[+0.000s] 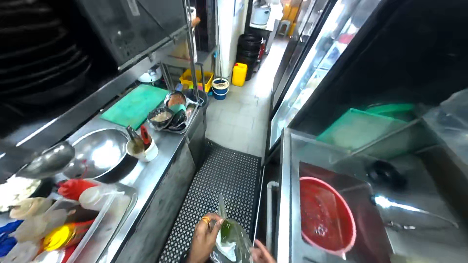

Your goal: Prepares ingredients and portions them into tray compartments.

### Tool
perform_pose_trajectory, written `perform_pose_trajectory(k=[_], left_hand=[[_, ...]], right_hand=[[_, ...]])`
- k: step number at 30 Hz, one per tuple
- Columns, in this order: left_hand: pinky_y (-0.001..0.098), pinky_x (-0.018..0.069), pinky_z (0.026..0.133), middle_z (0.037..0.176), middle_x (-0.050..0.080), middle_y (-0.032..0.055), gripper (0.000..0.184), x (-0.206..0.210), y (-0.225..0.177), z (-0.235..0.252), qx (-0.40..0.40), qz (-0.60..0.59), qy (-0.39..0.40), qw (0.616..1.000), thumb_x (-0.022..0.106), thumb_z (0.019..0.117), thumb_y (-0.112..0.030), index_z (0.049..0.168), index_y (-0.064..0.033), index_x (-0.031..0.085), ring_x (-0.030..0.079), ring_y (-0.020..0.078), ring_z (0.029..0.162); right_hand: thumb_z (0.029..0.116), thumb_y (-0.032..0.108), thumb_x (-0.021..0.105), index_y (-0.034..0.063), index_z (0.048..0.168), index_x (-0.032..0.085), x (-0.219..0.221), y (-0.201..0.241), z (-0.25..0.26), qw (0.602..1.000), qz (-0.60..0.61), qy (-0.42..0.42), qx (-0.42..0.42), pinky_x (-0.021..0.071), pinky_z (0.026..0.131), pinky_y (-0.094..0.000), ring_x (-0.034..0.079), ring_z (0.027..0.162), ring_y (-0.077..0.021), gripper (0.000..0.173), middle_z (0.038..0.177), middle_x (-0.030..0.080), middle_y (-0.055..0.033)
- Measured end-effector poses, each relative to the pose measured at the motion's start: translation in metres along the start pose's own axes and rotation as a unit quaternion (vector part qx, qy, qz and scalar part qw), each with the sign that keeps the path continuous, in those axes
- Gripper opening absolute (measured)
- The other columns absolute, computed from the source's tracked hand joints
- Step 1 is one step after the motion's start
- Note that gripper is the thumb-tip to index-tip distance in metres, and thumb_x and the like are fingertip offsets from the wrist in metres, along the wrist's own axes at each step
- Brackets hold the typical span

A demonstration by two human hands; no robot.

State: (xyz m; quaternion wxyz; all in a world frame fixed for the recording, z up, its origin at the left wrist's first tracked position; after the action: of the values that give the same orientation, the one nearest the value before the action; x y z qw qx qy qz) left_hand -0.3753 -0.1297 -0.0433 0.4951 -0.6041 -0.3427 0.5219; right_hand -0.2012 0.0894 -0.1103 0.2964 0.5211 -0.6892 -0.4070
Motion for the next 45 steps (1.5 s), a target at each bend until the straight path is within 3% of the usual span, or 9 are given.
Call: perform_pose_trajectory(k=[4,9,16,23,28,33,39,42,45], left_hand=[[0.0278,0.0605,0.074,0.099,0.075,0.0001,0.013,-0.001,-0.007,0.076,-0.02,-0.014,-0.108,0.994,0.07,0.0948,-0.02,0.102,-0.0099,0.074,0.069,0.0073,0.083],[0.0289,0.0588,0.076,0.095,0.073,0.0028,0.017,0.026,0.002,0.163,-0.075,-0.011,-0.176,0.982,0.069,0.0944,-0.021,0.103,-0.0068,0.073,0.068,0.0086,0.081],[0.0363,0.0584,0.074,0.092,0.073,0.0071,0.022,0.109,0.023,0.307,-0.124,-0.037,-0.044,0.991,0.071,0.0956,-0.024,0.106,-0.0049,0.073,0.067,0.0143,0.076],[0.0422,0.0577,0.082,0.101,0.072,0.0075,0.043,0.171,-0.013,0.513,-0.076,0.007,0.183,0.98,0.056,0.102,-0.049,0.119,-0.0125,0.07,0.068,0.0181,0.084],[0.0384,0.0579,0.091,0.111,0.071,0.0086,0.044,0.129,-0.018,0.617,-0.044,0.044,0.152,0.986,0.045,0.108,-0.044,0.123,-0.0093,0.069,0.071,0.0164,0.095],[0.0421,0.0555,0.102,0.131,0.067,0.011,0.048,0.056,0.077,0.638,-0.168,0.074,0.064,0.981,0.047,0.1077,-0.043,0.14,-0.0106,0.061,0.07,0.0204,0.111],[0.0554,0.0489,0.107,0.14,0.06,0.0233,0.062,-0.004,0.193,0.563,-0.38,0.138,0.004,0.914,0.055,0.1042,-0.046,0.152,-0.0061,0.048,0.064,0.0374,0.121],[0.0587,0.0439,0.111,0.137,0.061,0.026,0.067,-0.012,0.194,0.547,-0.445,0.141,-0.04,0.883,0.056,0.1035,-0.047,0.151,0.0001,0.046,0.061,0.0415,0.126],[0.0536,0.0565,0.095,0.12,0.071,0.021,0.063,-0.012,0.167,0.559,-0.493,0.064,-0.136,0.857,0.059,0.1036,-0.039,0.15,0.002,0.045,0.073,0.0338,0.1]], right_hand=[[0.0865,0.028,0.085,0.0023,0.16,0.032,0.04,0.09,0.079,0.984,-0.108,0.131,-0.048,0.0597,0.097,-0.0489,0.067,0.117,-0.0304,0.094,0.143,0.056,-0.0233],[0.0691,0.046,0.095,0.0021,0.161,0.03,0.043,0.162,0.176,0.946,-0.294,0.079,-0.114,0.0537,0.104,-0.0545,0.057,0.131,-0.0394,0.121,0.15,0.047,-0.0291],[0.0893,0.002,0.068,0.0074,0.133,0.07,0.004,0.238,0.307,0.896,-0.384,0.01,-0.223,0.0604,0.09,-0.0518,0.071,0.105,-0.0325,0.044,0.121,0.069,-0.0187],[0.0934,0.005,0.058,0.0005,0.119,0.075,-0.083,0.341,0.404,0.891,-0.351,-0.119,-0.261,0.0579,0.097,-0.0473,0.07,0.107,-0.0277,0.031,0.117,0.072,-0.0169],[0.0912,0.003,0.055,-0.0072,0.112,0.074,-0.123,0.392,0.487,0.874,-0.34,-0.176,-0.299,0.0553,0.1,-0.0492,0.069,0.109,-0.0321,0.03,0.117,0.071,-0.0231],[0.0926,-0.002,0.059,-0.0071,0.115,0.073,-0.12,0.44,0.603,0.863,-0.381,-0.165,-0.289,0.0532,0.1,-0.0568,0.068,0.11,-0.0395,0.027,0.119,0.07,-0.026],[0.0918,0.0,0.063,-0.0012,0.12,0.073,-0.037,0.504,0.765,0.873,-0.389,-0.04,-0.292,0.0543,0.094,-0.06,0.069,0.106,-0.0383,0.03,0.117,0.071,-0.0221],[0.0942,0.002,0.065,0.0023,0.122,0.073,0.039,0.531,0.849,0.875,-0.396,0.056,-0.273,0.0542,0.096,-0.0597,0.069,0.11,-0.0375,0.029,0.121,0.071,-0.0203],[0.0963,0.005,0.064,0.007,0.13,0.071,0.136,0.552,0.921,0.854,-0.413,0.16,-0.273,0.0544,0.099,-0.0575,0.069,0.113,-0.0356,0.034,0.127,0.069,-0.0185]])
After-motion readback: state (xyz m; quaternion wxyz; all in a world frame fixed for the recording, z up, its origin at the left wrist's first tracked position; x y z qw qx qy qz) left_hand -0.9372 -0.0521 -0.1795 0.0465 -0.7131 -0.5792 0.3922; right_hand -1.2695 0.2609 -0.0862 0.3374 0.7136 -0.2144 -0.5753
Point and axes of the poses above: each hand's wrist, its own z-axis towards the middle knuckle, its own x-axis out of the palm, y = z × x, the point moved 10 cm from there along z, towards the middle knuckle
